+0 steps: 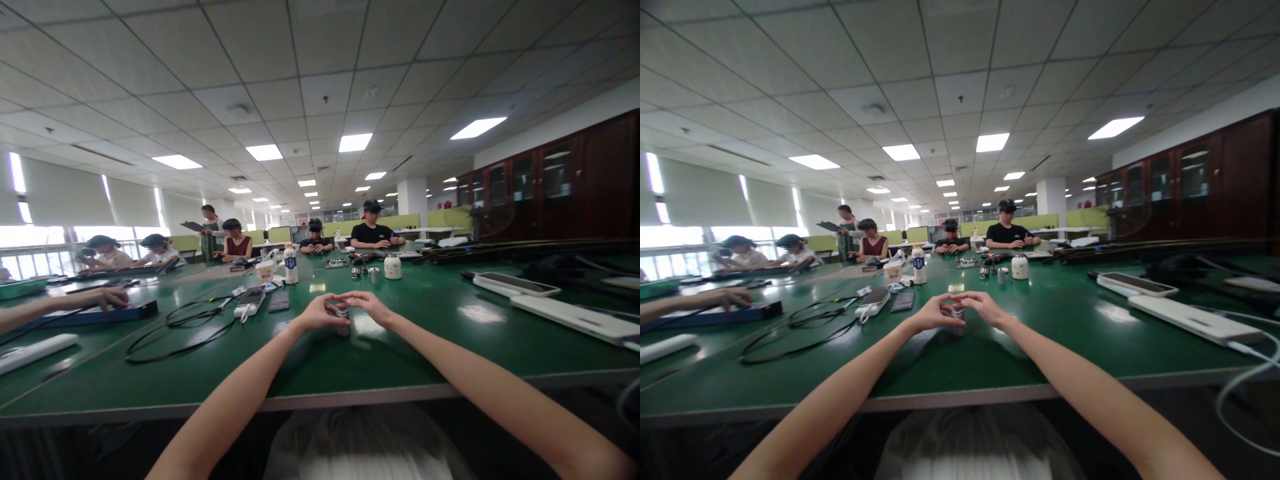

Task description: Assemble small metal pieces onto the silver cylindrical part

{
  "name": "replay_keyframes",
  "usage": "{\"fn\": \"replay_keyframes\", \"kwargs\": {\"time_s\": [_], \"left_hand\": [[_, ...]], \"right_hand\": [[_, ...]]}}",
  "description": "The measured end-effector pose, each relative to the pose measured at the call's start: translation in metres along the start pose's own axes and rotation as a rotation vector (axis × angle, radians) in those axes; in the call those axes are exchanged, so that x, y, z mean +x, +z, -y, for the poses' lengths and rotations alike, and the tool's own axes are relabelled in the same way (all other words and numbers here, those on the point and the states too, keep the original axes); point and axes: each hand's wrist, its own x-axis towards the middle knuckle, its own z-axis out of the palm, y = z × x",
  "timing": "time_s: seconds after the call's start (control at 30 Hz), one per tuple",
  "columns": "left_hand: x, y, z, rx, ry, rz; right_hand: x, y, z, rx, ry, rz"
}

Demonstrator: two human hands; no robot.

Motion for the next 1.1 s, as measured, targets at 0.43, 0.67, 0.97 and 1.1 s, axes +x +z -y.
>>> {"fn": "replay_keyframes", "kwargs": {"time_s": [0.43,0.67,0.97,1.1], "left_hand": [[0.001,-0.001,0.001,0.1,0.057,-0.013],[0.002,-0.001,0.003,0.085,0.049,0.012],[0.001,-0.002,0.001,0.096,0.057,0.023],[0.0,-0.002,0.001,0.118,0.061,0.012]], "right_hand": [[0.001,0.005,0.008,-0.381,-0.041,-0.104],[0.004,0.003,0.007,-0.442,-0.043,-0.11],[0.001,0.006,0.013,-0.443,-0.134,-0.121],[0.001,0.007,0.014,-0.415,-0.142,-0.141]]}}
